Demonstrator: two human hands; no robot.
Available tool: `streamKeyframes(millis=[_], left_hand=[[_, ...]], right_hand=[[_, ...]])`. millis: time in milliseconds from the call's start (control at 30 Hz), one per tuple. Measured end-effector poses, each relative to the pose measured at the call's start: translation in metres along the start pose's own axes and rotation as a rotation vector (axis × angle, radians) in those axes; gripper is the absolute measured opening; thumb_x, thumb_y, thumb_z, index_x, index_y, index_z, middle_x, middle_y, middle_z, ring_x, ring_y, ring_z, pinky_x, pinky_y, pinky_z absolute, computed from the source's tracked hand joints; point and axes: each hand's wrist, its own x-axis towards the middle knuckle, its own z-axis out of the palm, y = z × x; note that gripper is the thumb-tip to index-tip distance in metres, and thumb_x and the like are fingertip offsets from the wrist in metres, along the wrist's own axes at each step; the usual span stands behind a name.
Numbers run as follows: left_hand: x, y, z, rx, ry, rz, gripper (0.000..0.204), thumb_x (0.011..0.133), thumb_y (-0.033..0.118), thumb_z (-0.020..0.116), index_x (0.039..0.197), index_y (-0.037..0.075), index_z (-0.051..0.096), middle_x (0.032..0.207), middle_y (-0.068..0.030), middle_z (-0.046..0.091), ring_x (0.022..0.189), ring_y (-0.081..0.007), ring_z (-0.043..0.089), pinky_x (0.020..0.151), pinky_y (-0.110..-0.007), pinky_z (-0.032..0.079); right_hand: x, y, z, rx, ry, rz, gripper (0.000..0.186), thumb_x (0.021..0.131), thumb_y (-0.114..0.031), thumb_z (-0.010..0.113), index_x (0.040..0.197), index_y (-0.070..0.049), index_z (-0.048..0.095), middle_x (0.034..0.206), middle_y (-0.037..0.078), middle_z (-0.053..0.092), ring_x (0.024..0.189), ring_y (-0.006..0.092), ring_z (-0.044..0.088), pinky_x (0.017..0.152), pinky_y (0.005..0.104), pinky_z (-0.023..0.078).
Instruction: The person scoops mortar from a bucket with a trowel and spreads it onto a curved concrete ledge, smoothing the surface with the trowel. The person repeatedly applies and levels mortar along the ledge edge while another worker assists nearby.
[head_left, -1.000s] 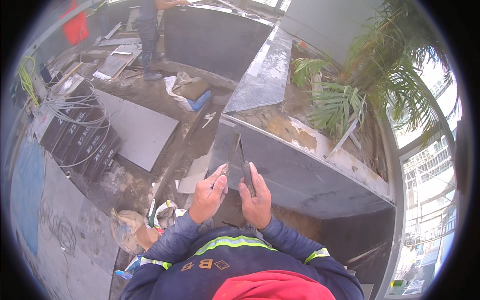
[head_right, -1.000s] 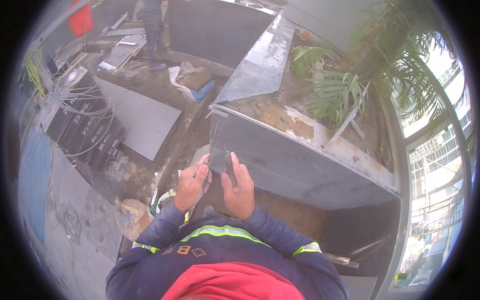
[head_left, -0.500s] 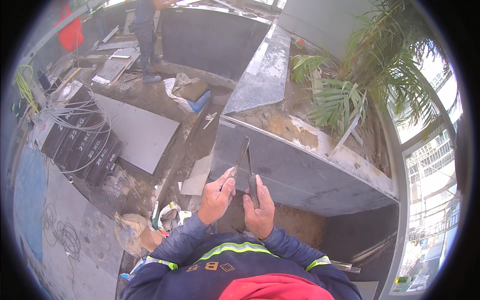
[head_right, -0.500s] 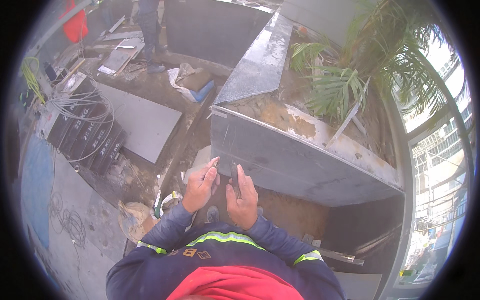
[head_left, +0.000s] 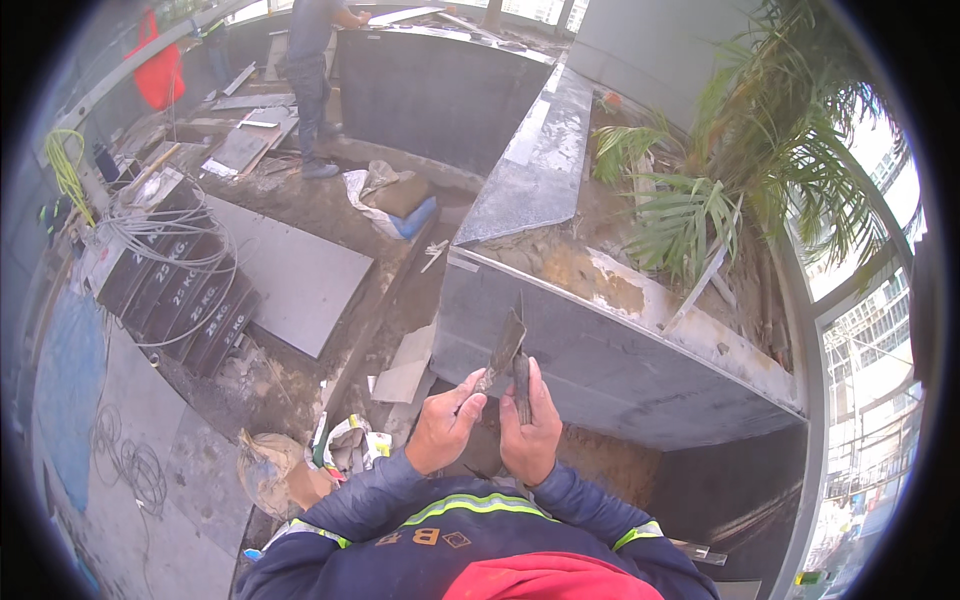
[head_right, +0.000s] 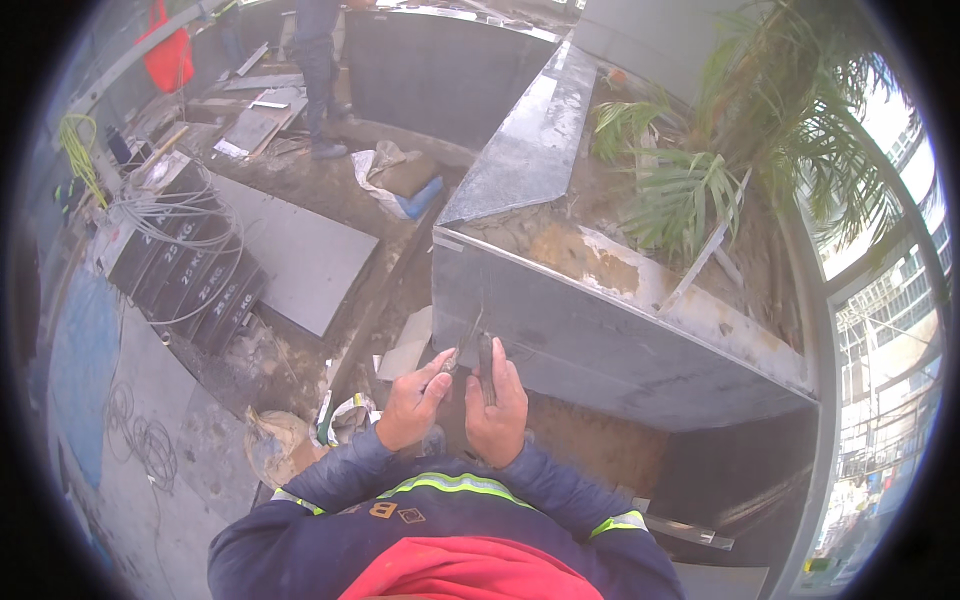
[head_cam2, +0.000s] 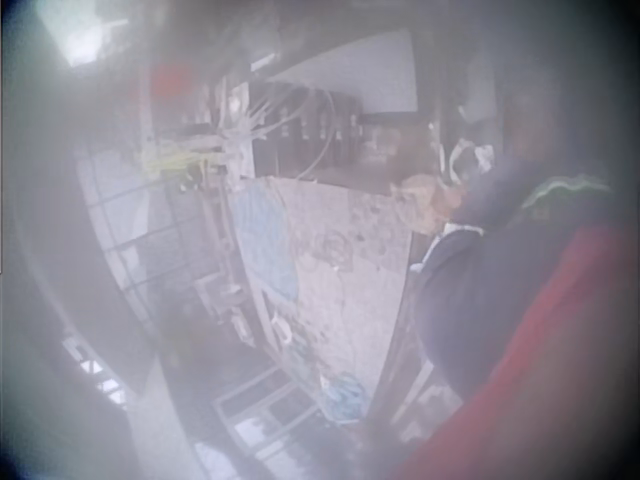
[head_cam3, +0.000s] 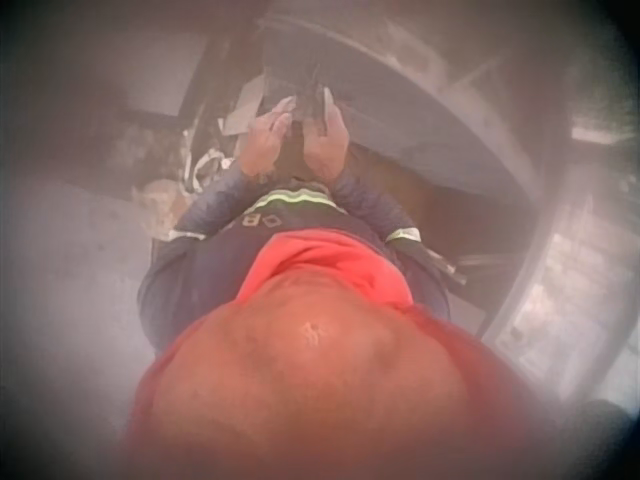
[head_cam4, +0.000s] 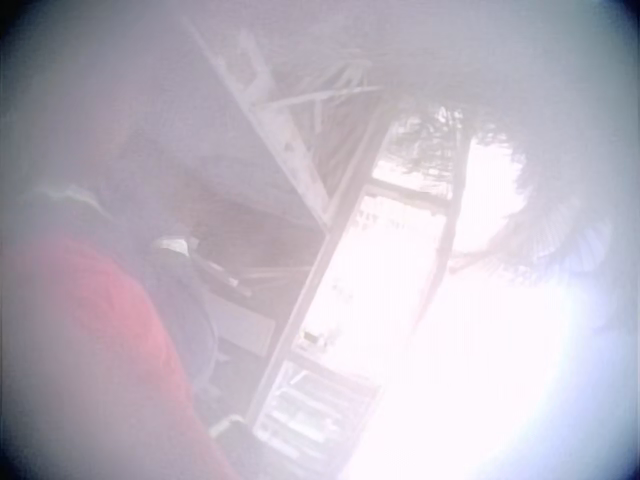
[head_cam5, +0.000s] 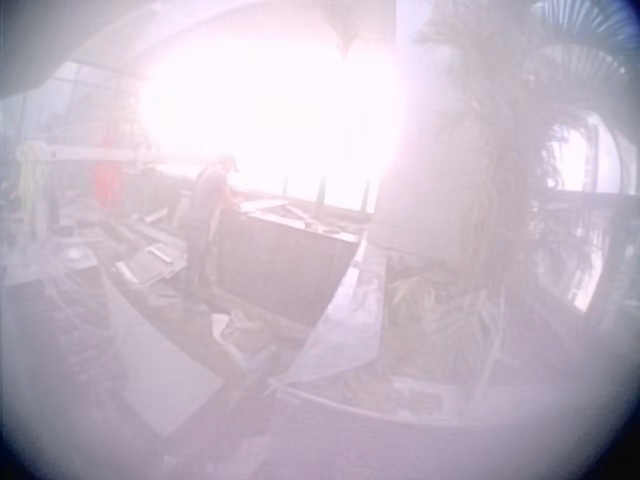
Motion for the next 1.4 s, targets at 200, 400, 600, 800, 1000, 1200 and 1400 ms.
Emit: streamKeyframes(millis=[200, 400, 600, 800, 1000, 1200, 1400], left_hand=[[0.000, 0.007, -0.005, -0.004, -0.170, -0.054, 0.047, 0.107, 0.026, 0.054, 0.143, -0.003, 0.055, 0.072, -0.0068, 0.061, 0.065, -0.0144, 0.058, 0.065, -0.031, 0.049], [0.029, -0.007, -0.036, -0.180, 0.043, -0.116, 0.051, 0.109, 0.034, 0.050, 0.148, 0.000, 0.052, 0.079, -0.0019, 0.061, 0.060, -0.0089, 0.051, 0.058, -0.025, 0.044], [-0.008, -0.005, -0.014, -0.381, -0.246, -0.060, 0.059, 0.110, 0.043, 0.047, 0.152, 0.001, 0.047, 0.081, -0.0028, 0.059, 0.061, -0.0071, 0.050, 0.056, -0.022, 0.041], [0.012, -0.005, -0.020, -0.471, -0.190, -0.100, 0.061, 0.110, 0.045, 0.045, 0.152, 0.000, 0.046, 0.082, -0.0027, 0.059, 0.063, -0.0080, 0.050, 0.057, -0.022, 0.041], [-0.004, 0.012, -0.011, -0.339, -0.350, -0.007, 0.058, 0.110, 0.042, 0.046, 0.153, 0.003, 0.047, 0.082, -0.0023, 0.060, 0.063, -0.0079, 0.050, 0.057, -0.023, 0.042], [-0.001, 0.011, -0.023, -0.309, -0.251, -0.084, 0.055, 0.111, 0.039, 0.048, 0.151, 0.002, 0.049, 0.082, -0.0020, 0.060, 0.065, -0.0079, 0.051, 0.058, -0.024, 0.043], [-0.001, 0.015, -0.017, -0.295, -0.200, -0.041, 0.055, 0.110, 0.038, 0.049, 0.151, 0.001, 0.049, 0.080, -0.0008, 0.059, 0.064, -0.0076, 0.051, 0.058, -0.024, 0.043]], right_hand=[[0.014, 0.005, -0.009, 0.018, -0.061, 0.074, 0.056, 0.094, 0.001, 0.063, 0.148, 0.005, 0.048, 0.119, 0.014, 0.066, 0.103, 0.0181, 0.064, 0.093, 0.0299, 0.050], [0.004, -0.002, -0.037, 0.299, -0.336, 0.251, 0.044, 0.105, -0.018, 0.056, 0.143, 0.003, 0.049, 0.091, 0.009, 0.067, 0.076, 0.0161, 0.063, 0.073, 0.0282, 0.052], [0.037, 0.005, -0.046, 1.179, -0.217, 0.617, 0.047, 0.112, -0.044, 0.038, 0.112, -0.001, 0.056, 0.074, 0.008, 0.059, 0.050, 0.0107, 0.045, 0.047, 0.0269, 0.037], [-0.002, -0.008, -0.052, 0.951, -0.513, 0.719, 0.047, 0.111, -0.043, 0.042, 0.108, 0.001, 0.057, 0.060, 0.005, 0.049, 0.044, 0.0089, 0.039, 0.042, 0.0254, 0.032], [0.024, -0.001, -0.037, 1.031, -0.270, 0.666, 0.052, 0.111, -0.048, 0.037, 0.105, 0.000, 0.057, 0.059, 0.004, 0.049, 0.041, 0.0104, 0.037, 0.043, 0.0262, 0.032], [0.018, 0.005, -0.045, 1.086, -0.278, 0.671, 0.053, 0.111, -0.048, 0.035, 0.104, -0.001, 0.059, 0.056, 0.000, 0.045, 0.042, 0.0101, 0.037, 0.043, 0.0274, 0.032], [-0.002, -0.001, -0.027, 1.150, -0.343, 0.716, 0.049, 0.113, -0.044, 0.034, 0.105, 0.000, 0.057, 0.058, 0.003, 0.048, 0.043, 0.0111, 0.038, 0.045, 0.0273, 0.033]])
